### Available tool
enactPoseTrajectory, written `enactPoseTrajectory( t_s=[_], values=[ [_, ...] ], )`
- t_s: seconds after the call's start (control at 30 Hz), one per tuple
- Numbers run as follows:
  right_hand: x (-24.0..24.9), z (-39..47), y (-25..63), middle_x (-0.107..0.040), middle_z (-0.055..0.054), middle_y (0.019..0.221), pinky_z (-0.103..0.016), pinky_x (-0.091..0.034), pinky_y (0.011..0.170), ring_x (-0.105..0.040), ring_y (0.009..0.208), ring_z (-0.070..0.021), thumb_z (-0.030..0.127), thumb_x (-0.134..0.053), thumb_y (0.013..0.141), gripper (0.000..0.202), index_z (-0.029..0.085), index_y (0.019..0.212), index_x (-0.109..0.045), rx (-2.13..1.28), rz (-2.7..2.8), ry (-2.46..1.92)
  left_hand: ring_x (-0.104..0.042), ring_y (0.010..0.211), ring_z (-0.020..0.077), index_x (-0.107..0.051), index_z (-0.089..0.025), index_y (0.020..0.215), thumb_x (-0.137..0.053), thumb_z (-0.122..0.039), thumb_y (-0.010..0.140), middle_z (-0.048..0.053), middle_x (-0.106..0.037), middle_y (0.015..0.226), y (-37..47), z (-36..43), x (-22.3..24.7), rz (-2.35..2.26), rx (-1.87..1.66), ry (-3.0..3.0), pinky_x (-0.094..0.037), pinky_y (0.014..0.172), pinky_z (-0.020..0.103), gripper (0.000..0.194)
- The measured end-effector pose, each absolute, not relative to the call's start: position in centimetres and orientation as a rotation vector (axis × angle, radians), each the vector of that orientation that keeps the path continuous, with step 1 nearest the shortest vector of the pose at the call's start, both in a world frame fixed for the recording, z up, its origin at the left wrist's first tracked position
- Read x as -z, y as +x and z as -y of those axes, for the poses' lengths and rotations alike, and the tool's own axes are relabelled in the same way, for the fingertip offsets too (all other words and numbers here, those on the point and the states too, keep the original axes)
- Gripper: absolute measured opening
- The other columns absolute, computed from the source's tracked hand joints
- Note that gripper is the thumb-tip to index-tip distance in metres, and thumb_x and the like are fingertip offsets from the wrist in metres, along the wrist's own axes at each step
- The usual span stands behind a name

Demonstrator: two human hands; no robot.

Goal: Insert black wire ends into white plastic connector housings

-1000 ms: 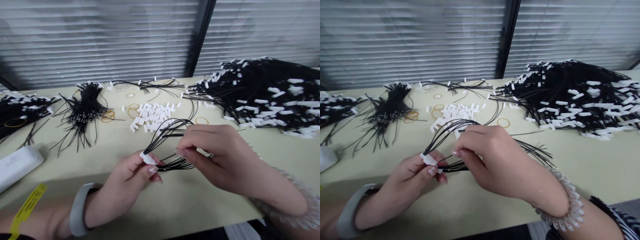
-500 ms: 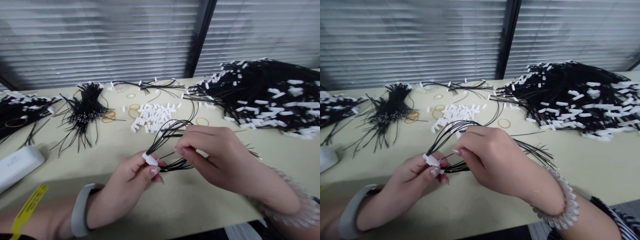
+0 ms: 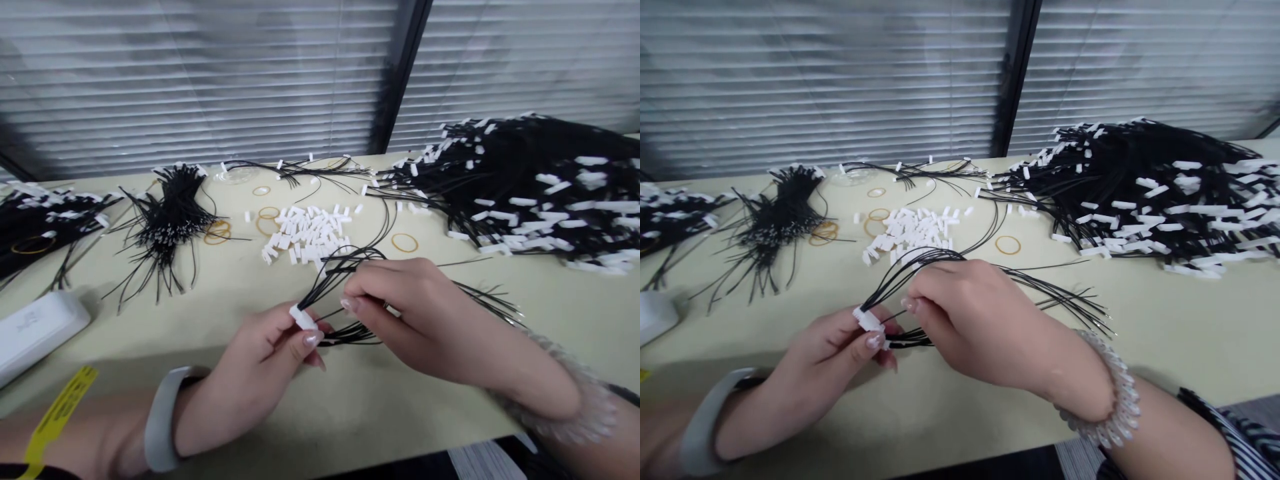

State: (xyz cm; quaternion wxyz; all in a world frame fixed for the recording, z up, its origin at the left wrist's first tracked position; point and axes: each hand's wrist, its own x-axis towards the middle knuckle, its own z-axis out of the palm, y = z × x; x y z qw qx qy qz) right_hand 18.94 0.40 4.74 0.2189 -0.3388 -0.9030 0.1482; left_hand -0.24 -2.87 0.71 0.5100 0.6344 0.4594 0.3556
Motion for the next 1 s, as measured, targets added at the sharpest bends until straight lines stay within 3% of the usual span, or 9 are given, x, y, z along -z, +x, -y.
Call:
enactPoseTrajectory(
  t_s=[0.23,0.47,1.0],
  values=[
    [-3.7,-0.4,18.3,-0.056,0.001,0.070,-0.022,-0.033,0.059,-0.048,0.065,-0.0081,0.018,-0.045,0.085,0.018,0.016,0.073,-0.058,-0.399,2.513,-0.924,-0.058,0.059,0.0143,-0.055,-0.015,0.077,-0.046,-0.032,0.083,0.002,-0.060,0.065,-0.5,2.7,-0.2,-1.103,-0.749,1.484,-0.046,0.057,0.026,0.020],
    [-3.1,-0.3,17.5,-0.056,0.001,0.067,-0.022,-0.034,0.060,-0.047,0.064,-0.0082,0.018,-0.044,0.085,0.019,0.015,0.072,-0.058,-0.390,2.454,-0.869,-0.056,0.058,0.0155,-0.052,-0.015,0.078,-0.044,-0.039,0.084,0.002,-0.059,0.064,-0.8,2.7,0.0,-1.099,-0.696,1.471,-0.045,0.056,0.029,0.026],
    [-3.7,-0.3,17.7,-0.057,0.001,0.068,-0.021,-0.035,0.062,-0.048,0.065,-0.0075,0.016,-0.045,0.085,0.019,0.013,0.073,-0.058,-0.398,2.462,-0.816,-0.058,0.057,0.0146,-0.055,-0.015,0.076,-0.048,-0.034,0.083,0.002,-0.060,0.062,-0.3,2.8,-0.5,-1.120,-0.772,1.466,-0.047,0.055,0.026,0.022]
  ],
)
